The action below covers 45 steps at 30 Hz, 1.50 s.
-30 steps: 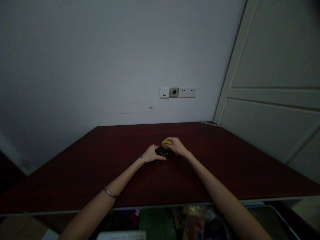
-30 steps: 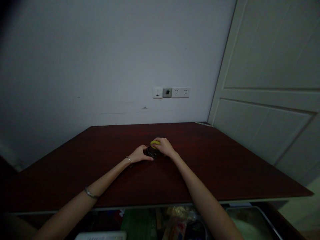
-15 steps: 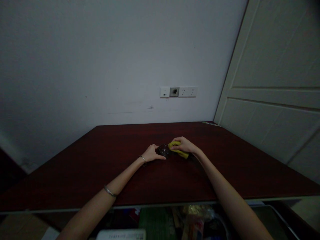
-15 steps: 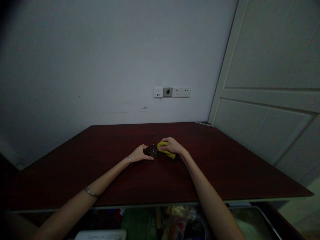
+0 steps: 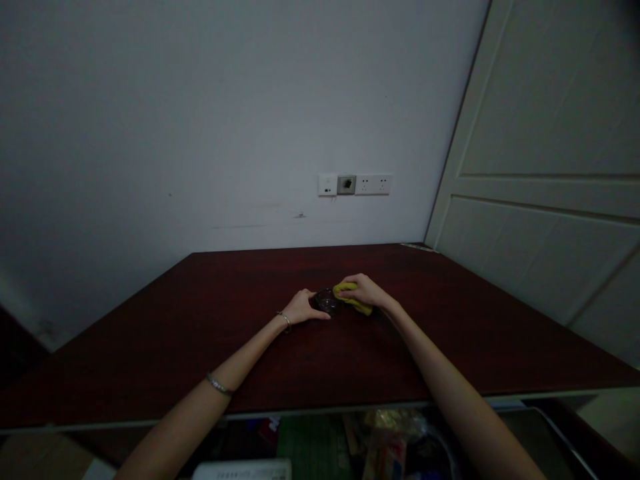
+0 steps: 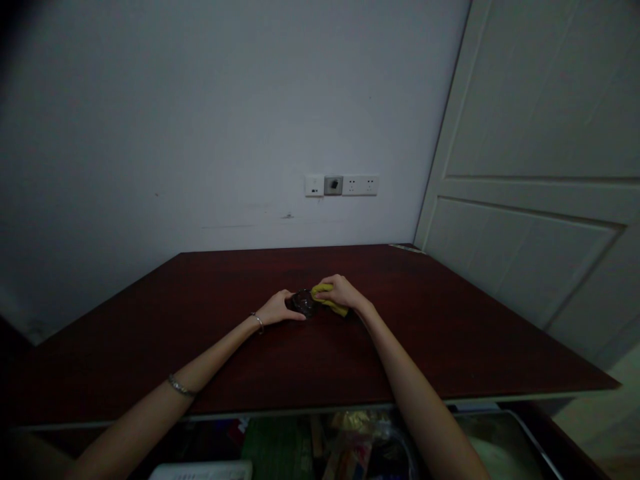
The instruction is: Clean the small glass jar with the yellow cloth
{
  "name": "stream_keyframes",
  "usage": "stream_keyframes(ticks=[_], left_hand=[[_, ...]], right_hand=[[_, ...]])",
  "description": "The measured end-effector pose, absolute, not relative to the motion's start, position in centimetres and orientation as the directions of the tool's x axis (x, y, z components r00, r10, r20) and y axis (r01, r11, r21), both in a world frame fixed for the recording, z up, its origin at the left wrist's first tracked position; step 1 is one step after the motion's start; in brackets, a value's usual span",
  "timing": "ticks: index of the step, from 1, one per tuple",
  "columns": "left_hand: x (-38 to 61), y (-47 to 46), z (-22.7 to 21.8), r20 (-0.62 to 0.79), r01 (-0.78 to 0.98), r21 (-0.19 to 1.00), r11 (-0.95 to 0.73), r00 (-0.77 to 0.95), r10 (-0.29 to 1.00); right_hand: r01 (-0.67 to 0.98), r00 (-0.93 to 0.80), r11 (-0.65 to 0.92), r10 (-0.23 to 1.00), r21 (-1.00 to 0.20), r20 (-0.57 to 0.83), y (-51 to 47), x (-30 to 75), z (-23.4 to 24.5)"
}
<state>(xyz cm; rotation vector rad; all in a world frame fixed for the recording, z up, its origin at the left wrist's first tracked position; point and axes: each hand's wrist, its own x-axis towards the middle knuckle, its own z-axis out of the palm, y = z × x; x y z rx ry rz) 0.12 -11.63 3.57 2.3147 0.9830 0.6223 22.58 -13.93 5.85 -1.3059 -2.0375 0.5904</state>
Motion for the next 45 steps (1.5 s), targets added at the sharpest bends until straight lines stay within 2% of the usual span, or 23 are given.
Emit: stream_keyframes(ticks=[4, 10, 16, 18, 22, 25, 35, 40, 45], left_hand=[[0.1, -11.8, 3.6, 0.215, 0.485, 0.644, -0.592, 0.628, 0.748], [0.0, -11.8, 3.8, 0.217, 0.478, 0.636, -0.606, 0.642, 0.735], [0.0, -11.8, 3.7, 0.236, 0.492, 0.622, -0.609, 0.624, 0.745], [0.1, -11.8, 3.6, 0.234, 0.479, 0.634, -0.607, 0.63, 0.741], [0.1, -11.8, 3.7, 0.236, 0.474, 0.638, -0.607, 0.63, 0.74], [0.1, -11.8, 3.7, 0.241, 0.48, 0.633, -0.607, 0.623, 0.744], [0.4, -11.7, 3.2, 0.258, 0.531, 0.568, -0.63, 0.611, 0.748], [0.3, -11.4, 3.0, 0.272, 0.612, 0.501, -0.612, 0.56, 0.783], [0.4, -11.6, 3.3, 0.259, 0.569, 0.532, -0.627, 0.596, 0.76]], right_hand=[[0.601, -0.332, 0.446, 0.894, -0.663, 0.3, -13.8, 22.7, 5.8], [0.618, -0.234, 0.491, 0.861, -0.614, 0.452, -12.3, 20.9, 4.4], [0.628, -0.368, 0.645, 0.739, -0.436, 0.564, -12.7, 20.0, 3.9], [0.628, -0.357, 0.633, 0.751, -0.452, 0.555, -13.0, 20.0, 4.0], [0.603, -0.302, 0.56, 0.819, -0.568, 0.488, -13.3, 20.5, 4.2], [0.584, -0.292, 0.563, 0.818, -0.584, 0.496, -14.2, 20.9, 4.3], [0.59, -0.448, 0.723, 0.664, -0.359, 0.598, -19.1, 21.2, 3.2], [0.624, -0.388, 0.694, 0.675, -0.36, 0.628, -17.0, 21.9, 2.8], [0.668, -0.325, 0.641, 0.709, -0.379, 0.626, -16.6, 21.8, 2.4]])
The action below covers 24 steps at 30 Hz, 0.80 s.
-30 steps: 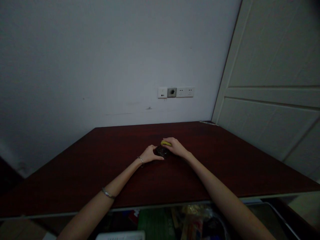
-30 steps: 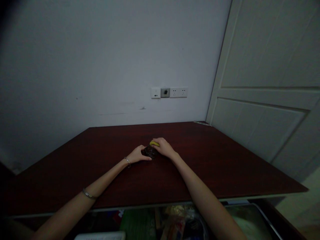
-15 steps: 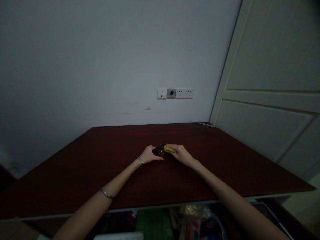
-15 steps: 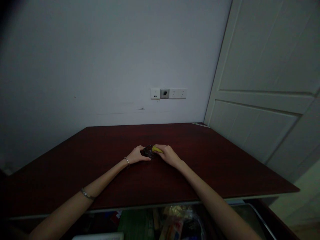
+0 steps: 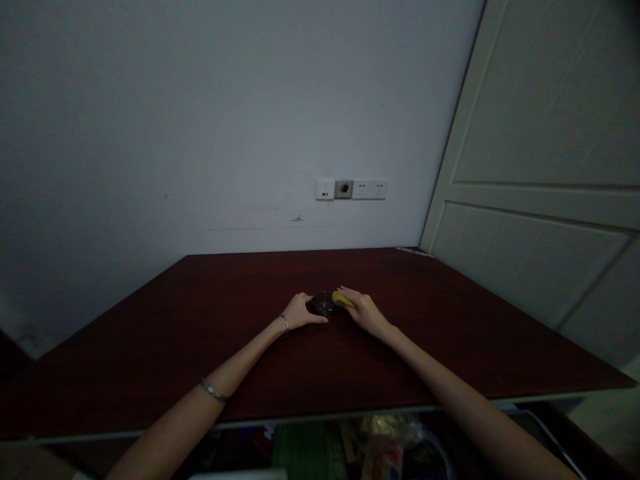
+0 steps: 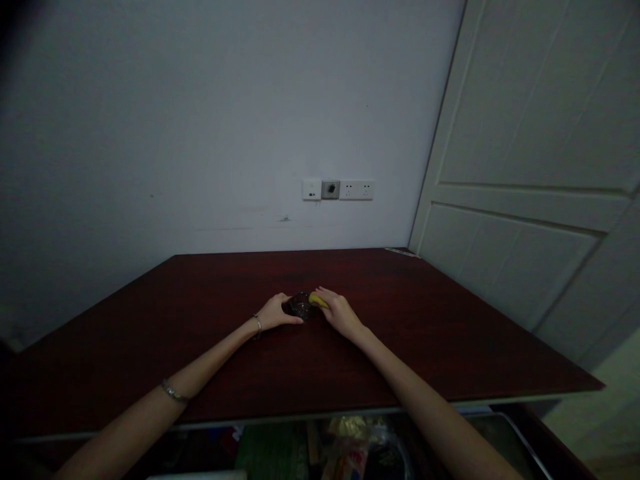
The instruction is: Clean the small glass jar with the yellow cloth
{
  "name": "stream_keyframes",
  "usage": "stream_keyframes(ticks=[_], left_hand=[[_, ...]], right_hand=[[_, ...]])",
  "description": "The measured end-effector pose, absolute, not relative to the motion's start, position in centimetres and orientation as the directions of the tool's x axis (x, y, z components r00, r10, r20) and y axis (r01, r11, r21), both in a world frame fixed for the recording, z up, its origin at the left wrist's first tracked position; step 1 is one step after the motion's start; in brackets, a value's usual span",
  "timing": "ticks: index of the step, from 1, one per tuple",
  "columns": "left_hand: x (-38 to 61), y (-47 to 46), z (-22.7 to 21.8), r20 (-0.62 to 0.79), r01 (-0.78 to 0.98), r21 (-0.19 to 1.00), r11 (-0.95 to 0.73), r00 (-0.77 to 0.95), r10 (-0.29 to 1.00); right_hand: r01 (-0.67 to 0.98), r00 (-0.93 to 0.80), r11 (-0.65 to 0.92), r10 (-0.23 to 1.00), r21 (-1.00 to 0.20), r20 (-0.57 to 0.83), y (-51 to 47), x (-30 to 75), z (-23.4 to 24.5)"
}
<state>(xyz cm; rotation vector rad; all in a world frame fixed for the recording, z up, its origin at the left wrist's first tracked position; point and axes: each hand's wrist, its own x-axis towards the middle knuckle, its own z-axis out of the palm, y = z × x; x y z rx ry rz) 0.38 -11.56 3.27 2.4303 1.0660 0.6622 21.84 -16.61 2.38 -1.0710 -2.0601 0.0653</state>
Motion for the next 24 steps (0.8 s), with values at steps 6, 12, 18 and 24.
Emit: stream_keyframes(ticks=[6, 12, 18, 24], left_hand=[[0.5, -11.5, 3.3, 0.275, 0.526, 0.564, -0.636, 0.607, 0.746], [0.4, -11.4, 3.1, 0.285, 0.531, 0.542, -0.651, 0.613, 0.737], [0.5, -11.4, 3.1, 0.262, 0.562, 0.543, -0.624, 0.592, 0.762], [0.5, -11.2, 2.8, 0.284, 0.559, 0.526, -0.641, 0.595, 0.752]], right_hand=[[0.669, -0.426, 0.693, 0.654, -0.269, 0.625, -19.6, 19.9, 2.8], [0.674, -0.439, 0.693, 0.653, -0.254, 0.617, -18.8, 20.4, 2.9], [0.721, -0.383, 0.636, 0.697, -0.275, 0.606, -17.5, 21.4, 3.1], [0.722, -0.443, 0.659, 0.674, -0.21, 0.591, -19.2, 19.4, 3.2]])
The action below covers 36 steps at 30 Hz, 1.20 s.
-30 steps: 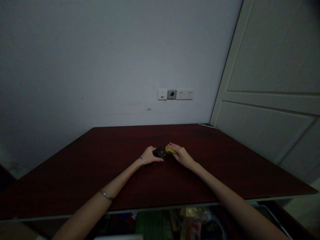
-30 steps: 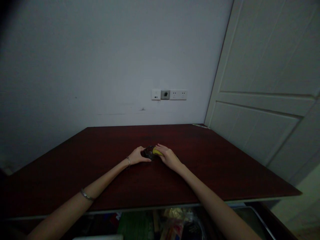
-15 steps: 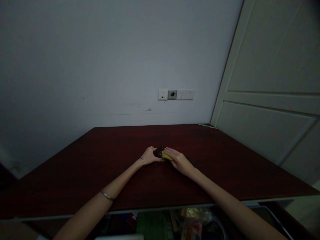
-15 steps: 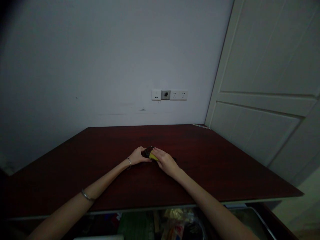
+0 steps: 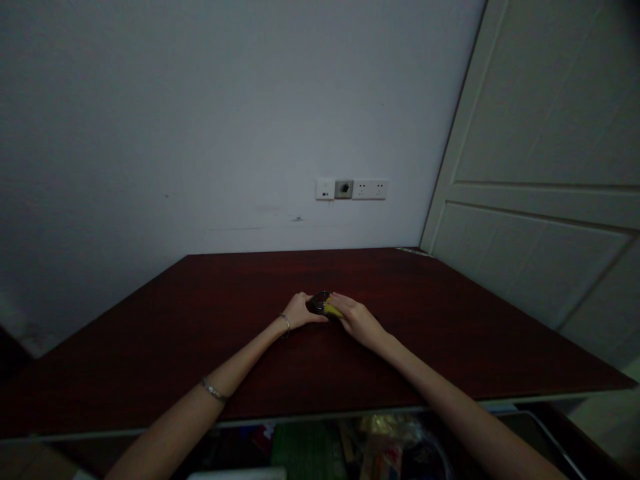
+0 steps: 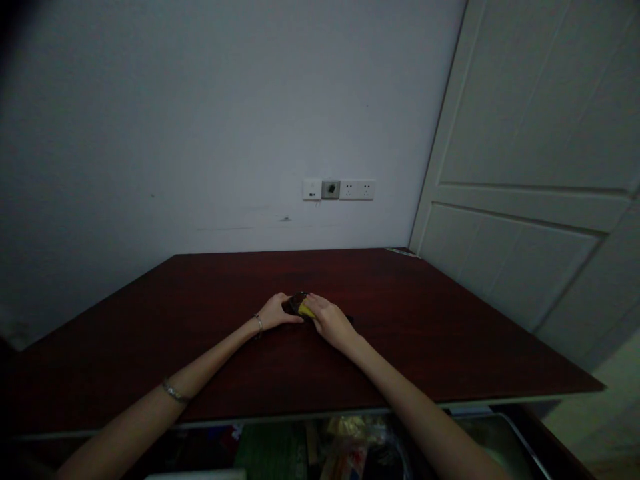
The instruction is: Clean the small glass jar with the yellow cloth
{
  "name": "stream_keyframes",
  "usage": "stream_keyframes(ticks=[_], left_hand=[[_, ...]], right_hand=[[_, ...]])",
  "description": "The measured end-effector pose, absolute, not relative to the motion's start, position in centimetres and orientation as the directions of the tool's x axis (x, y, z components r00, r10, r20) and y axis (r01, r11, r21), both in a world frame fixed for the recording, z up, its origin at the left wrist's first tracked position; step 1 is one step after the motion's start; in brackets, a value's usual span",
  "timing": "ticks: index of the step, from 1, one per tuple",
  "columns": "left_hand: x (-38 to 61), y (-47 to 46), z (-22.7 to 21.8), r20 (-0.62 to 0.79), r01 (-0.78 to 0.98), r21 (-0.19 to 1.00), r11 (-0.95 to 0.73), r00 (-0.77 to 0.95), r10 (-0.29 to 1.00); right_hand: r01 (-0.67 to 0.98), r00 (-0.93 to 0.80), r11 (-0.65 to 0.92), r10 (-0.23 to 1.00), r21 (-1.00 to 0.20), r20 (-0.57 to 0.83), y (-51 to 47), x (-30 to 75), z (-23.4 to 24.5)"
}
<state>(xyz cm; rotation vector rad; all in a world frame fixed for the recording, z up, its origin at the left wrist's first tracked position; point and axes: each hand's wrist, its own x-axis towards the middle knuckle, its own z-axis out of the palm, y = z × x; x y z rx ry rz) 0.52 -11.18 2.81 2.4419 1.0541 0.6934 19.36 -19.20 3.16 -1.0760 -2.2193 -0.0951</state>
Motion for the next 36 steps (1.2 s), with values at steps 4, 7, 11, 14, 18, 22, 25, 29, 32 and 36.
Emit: stream_keyframes(ticks=[4, 7, 11, 14, 18, 22, 25, 29, 32, 36], left_hand=[[0.5, -11.0, 2.5, 0.301, 0.553, 0.523, -0.649, 0.592, 0.747], [0.6, -11.0, 2.6, 0.301, 0.556, 0.519, -0.649, 0.591, 0.748], [0.7, -11.4, 3.0, 0.282, 0.55, 0.525, -0.65, 0.608, 0.743], [0.7, -11.6, 3.3, 0.286, 0.594, 0.505, -0.626, 0.569, 0.771], [0.7, -11.7, 3.2, 0.288, 0.632, 0.48, -0.608, 0.541, 0.79], [0.7, -11.5, 3.0, 0.288, 0.629, 0.487, -0.606, 0.539, 0.791], [0.8, -11.5, 3.0, 0.279, 0.613, 0.504, -0.609, 0.551, 0.786], [0.7, -11.4, 2.8, 0.262, 0.604, 0.516, -0.608, 0.564, 0.783], [0.6, -11.4, 2.6, 0.259, 0.643, 0.493, -0.586, 0.535, 0.804], [0.6, -11.6, 2.4, 0.226, 0.692, 0.48, -0.539, 0.496, 0.838]], right_hand=[[0.688, -0.526, 0.712, 0.621, -0.139, 0.581, -20.0, 18.3, 2.9], [0.695, -0.502, 0.699, 0.639, -0.168, 0.584, -19.9, 18.5, 3.0], [0.705, -0.432, 0.66, 0.69, -0.259, 0.581, -18.8, 19.7, 3.6], [0.704, -0.373, 0.636, 0.71, -0.316, 0.597, -17.7, 20.4, 3.8], [0.704, -0.336, 0.62, 0.72, -0.346, 0.607, -17.2, 20.7, 3.7], [0.718, -0.354, 0.622, 0.713, -0.313, 0.606, -18.2, 19.8, 3.2], [0.699, -0.411, 0.666, 0.674, -0.263, 0.614, -19.1, 18.9, 2.9], [0.686, -0.434, 0.687, 0.651, -0.24, 0.623, -19.2, 18.7, 2.5], [0.67, -0.338, 0.662, 0.674, -0.335, 0.657, -18.5, 19.5, 2.4], [0.597, -0.077, 0.571, 0.74, -0.563, 0.668, -17.6, 20.7, 2.7]])
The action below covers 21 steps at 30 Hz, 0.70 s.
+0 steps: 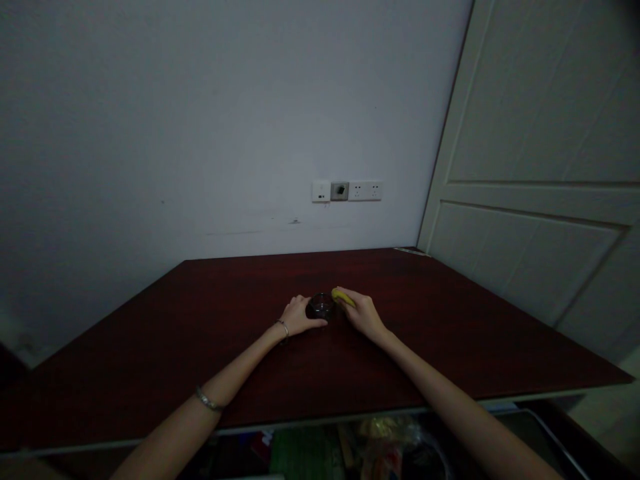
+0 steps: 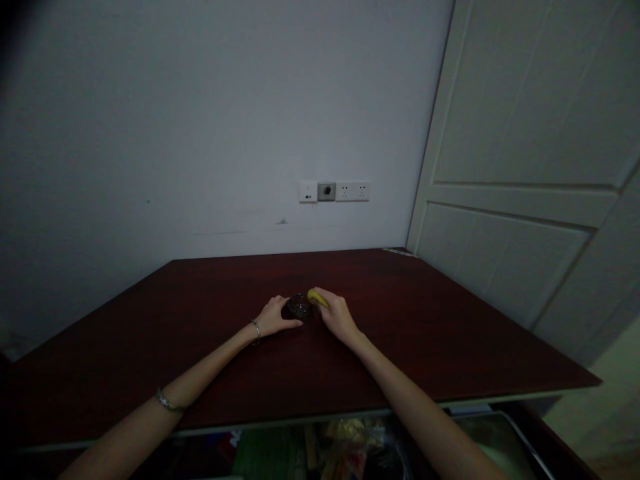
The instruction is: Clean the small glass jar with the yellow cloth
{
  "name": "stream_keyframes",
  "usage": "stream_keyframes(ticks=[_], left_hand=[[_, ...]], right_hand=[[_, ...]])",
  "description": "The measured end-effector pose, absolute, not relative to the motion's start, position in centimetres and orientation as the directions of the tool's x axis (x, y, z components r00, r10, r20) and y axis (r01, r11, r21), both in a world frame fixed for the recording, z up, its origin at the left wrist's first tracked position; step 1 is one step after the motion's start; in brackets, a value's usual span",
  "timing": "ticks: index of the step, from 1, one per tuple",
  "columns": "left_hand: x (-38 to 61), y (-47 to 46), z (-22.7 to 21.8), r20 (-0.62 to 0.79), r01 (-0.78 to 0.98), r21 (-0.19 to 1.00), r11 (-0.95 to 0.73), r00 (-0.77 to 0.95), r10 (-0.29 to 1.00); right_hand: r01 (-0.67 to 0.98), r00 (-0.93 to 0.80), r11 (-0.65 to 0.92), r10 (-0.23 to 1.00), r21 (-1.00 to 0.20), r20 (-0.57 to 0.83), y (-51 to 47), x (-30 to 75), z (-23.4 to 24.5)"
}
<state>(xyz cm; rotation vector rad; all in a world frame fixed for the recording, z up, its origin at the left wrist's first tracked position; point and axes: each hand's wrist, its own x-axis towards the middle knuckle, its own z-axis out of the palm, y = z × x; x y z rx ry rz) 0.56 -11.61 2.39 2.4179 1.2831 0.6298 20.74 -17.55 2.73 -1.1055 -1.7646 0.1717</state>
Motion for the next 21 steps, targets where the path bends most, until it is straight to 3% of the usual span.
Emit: stream_keyframes(ticks=[4, 10, 21], left_hand=[[0.5, -11.5, 2.3, 0.173, 0.65, 0.607, -0.458, 0.454, 0.874], [0.2, -10.7, 2.3, 0.134, 0.297, 0.881, -0.367, 0.587, 0.798], [0.2, -10.6, 2.3, 0.105, 0.176, 0.948, -0.264, 0.61, 0.785]], right_hand=[[0.516, 0.051, 0.5, 0.793, -0.695, 0.608, -17.3, 21.2, 3.2], [0.479, 0.086, 0.487, 0.802, -0.73, 0.591, -17.4, 20.9, 3.0], [0.503, 0.06, 0.499, 0.794, -0.705, 0.605, -17.5, 20.9, 3.2]])
